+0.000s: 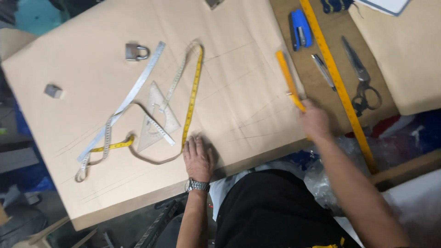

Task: The person uses a flexible measuring tape and a pencil to measure and mark lines on a large piece of light-colored fabric. They also use a straight ruler to draw straight lines and connect points on the fabric.

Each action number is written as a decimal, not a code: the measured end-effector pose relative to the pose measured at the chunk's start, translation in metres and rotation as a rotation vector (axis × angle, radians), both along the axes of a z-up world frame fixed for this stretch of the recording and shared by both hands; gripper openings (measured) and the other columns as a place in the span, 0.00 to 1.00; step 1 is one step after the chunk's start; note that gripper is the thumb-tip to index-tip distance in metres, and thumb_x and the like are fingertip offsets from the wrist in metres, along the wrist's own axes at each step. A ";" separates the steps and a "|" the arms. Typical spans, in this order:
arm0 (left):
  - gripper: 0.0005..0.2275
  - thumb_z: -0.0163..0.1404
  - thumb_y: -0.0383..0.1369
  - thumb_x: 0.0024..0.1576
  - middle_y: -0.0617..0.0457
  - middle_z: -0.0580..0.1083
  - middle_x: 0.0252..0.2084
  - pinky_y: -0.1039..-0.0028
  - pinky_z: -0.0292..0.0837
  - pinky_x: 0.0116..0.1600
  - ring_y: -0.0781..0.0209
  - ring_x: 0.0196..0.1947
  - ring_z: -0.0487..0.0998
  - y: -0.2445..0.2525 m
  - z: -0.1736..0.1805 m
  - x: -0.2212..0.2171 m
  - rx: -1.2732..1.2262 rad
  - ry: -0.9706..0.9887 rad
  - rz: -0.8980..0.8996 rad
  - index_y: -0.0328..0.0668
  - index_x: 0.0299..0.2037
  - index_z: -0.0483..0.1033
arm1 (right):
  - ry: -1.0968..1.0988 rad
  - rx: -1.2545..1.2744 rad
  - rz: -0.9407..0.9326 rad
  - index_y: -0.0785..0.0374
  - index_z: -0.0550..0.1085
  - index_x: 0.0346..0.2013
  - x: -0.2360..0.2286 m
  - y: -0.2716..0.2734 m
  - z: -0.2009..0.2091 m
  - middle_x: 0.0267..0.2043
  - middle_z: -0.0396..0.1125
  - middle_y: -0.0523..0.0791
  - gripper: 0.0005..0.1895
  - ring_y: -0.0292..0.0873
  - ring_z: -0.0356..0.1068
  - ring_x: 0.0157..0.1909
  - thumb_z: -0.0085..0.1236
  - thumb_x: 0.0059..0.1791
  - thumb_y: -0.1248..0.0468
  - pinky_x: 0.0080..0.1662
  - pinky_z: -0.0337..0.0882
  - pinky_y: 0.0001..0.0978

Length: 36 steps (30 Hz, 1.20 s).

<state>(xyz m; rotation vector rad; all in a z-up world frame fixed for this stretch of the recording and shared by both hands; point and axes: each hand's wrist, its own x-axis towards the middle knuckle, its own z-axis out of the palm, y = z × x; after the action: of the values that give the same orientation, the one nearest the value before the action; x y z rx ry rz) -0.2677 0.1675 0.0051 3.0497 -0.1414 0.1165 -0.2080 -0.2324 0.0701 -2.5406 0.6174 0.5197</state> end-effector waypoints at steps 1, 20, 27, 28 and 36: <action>0.29 0.50 0.46 0.56 0.41 0.65 0.67 0.51 0.56 0.72 0.40 0.69 0.63 0.008 0.002 0.000 0.009 -0.005 0.012 0.43 0.68 0.67 | -0.005 0.009 0.012 0.64 0.71 0.58 -0.002 -0.016 -0.010 0.47 0.73 0.65 0.18 0.70 0.72 0.56 0.45 0.57 0.61 0.56 0.69 0.63; 0.15 0.47 0.37 0.60 0.38 0.75 0.46 0.48 0.74 0.42 0.33 0.40 0.76 0.117 0.002 0.195 0.000 -0.092 -0.231 0.38 0.55 0.74 | -0.164 -0.309 -0.221 0.69 0.71 0.49 -0.004 -0.013 -0.053 0.47 0.70 0.58 0.11 0.62 0.74 0.42 0.45 0.55 0.68 0.41 0.77 0.56; 0.17 0.48 0.41 0.63 0.44 0.77 0.49 0.63 0.89 0.43 0.49 0.46 0.83 0.116 0.018 0.218 0.373 0.399 -0.153 0.37 0.54 0.69 | -0.030 -0.156 -0.302 0.58 0.70 0.53 -0.002 0.047 0.004 0.54 0.67 0.50 0.13 0.51 0.70 0.55 0.46 0.56 0.60 0.53 0.75 0.45; 0.17 0.48 0.41 0.63 0.44 0.77 0.49 0.63 0.89 0.43 0.49 0.46 0.83 0.122 0.003 0.225 0.367 0.389 -0.163 0.37 0.54 0.69 | -0.037 -0.163 -0.312 0.58 0.70 0.53 -0.003 0.056 -0.013 0.54 0.67 0.50 0.13 0.51 0.70 0.55 0.46 0.56 0.60 0.53 0.75 0.45; 0.31 0.48 0.35 0.53 0.50 0.85 0.42 0.58 0.79 0.47 0.42 0.43 0.86 0.075 0.011 0.219 0.011 0.874 0.258 0.66 0.68 0.54 | -0.662 -0.063 0.368 0.66 0.72 0.58 0.040 0.146 -0.066 0.58 0.67 0.54 0.27 0.63 0.63 0.61 0.57 0.43 0.65 0.63 0.58 0.59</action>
<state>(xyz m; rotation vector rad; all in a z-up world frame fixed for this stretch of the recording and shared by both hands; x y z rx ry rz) -0.0484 0.2420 0.0163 2.7978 0.3065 -1.1627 -0.1683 -0.0867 0.0042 -2.6668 -0.0761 -0.2421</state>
